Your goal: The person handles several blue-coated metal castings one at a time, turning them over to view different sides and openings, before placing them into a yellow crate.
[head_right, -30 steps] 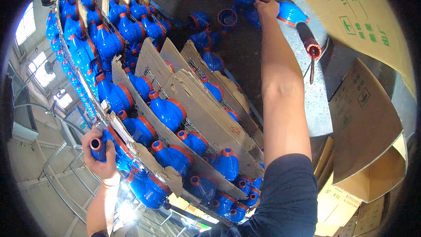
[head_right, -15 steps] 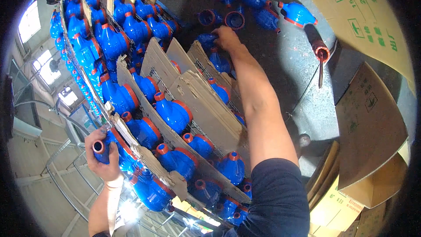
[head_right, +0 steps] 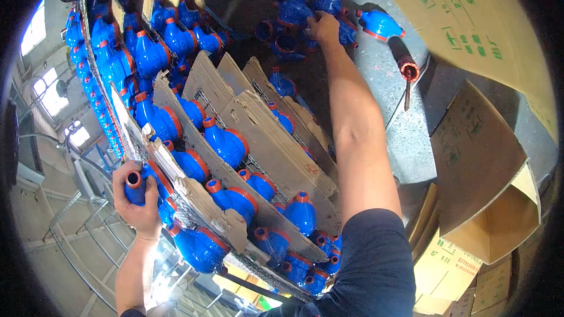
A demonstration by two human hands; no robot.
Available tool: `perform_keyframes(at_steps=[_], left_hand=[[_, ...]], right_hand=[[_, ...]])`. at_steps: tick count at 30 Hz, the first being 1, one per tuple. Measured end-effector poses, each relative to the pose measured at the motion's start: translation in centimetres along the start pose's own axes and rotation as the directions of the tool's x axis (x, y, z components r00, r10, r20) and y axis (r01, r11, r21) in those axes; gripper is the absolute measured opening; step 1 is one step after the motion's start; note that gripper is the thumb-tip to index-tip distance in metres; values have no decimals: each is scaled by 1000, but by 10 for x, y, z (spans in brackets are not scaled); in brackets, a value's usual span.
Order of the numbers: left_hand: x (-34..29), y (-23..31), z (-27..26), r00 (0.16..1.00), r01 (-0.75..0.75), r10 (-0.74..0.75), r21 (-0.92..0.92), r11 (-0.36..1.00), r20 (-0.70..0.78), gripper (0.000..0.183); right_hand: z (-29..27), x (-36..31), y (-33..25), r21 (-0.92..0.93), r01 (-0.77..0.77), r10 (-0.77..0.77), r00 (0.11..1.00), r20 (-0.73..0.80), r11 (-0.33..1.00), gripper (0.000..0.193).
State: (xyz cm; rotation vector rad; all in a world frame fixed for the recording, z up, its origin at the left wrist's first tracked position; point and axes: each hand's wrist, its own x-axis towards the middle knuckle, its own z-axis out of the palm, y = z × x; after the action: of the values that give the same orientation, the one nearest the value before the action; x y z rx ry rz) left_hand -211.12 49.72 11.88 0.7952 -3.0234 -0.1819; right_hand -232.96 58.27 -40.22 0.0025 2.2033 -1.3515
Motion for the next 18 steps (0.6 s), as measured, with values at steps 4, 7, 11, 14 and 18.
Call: perform_keyframes(at_steps=[4, 7, 11, 14, 18], left_hand=[[3, 0, -2, 999, -46, 46, -18, 999, -1, 32], [3, -1, -1, 997, -59, 58, -7, 998, -56, 30], [-6, 3, -14, 991, -65, 70, 48, 997, -114, 29], [0, 2, -5, 988, -89, 96, 62, 994, -122, 28], [-9, -5, -4, 980, -86, 99, 82, 993, -171, 30]], right_hand=[[-37, -49, 5, -31, 86, -89, 987, -132, 996, 48], [-71, -121, 45, 20, 113, -107, 972, -208, 993, 46], [-153, -262, 59, 23, -106, 108, 993, -55, 994, 39], [-226, -356, 47, 180, -422, 429, 903, 1, 888, 37], [-302, -459, 17, 17, -417, 417, 909, 32, 909, 34]])
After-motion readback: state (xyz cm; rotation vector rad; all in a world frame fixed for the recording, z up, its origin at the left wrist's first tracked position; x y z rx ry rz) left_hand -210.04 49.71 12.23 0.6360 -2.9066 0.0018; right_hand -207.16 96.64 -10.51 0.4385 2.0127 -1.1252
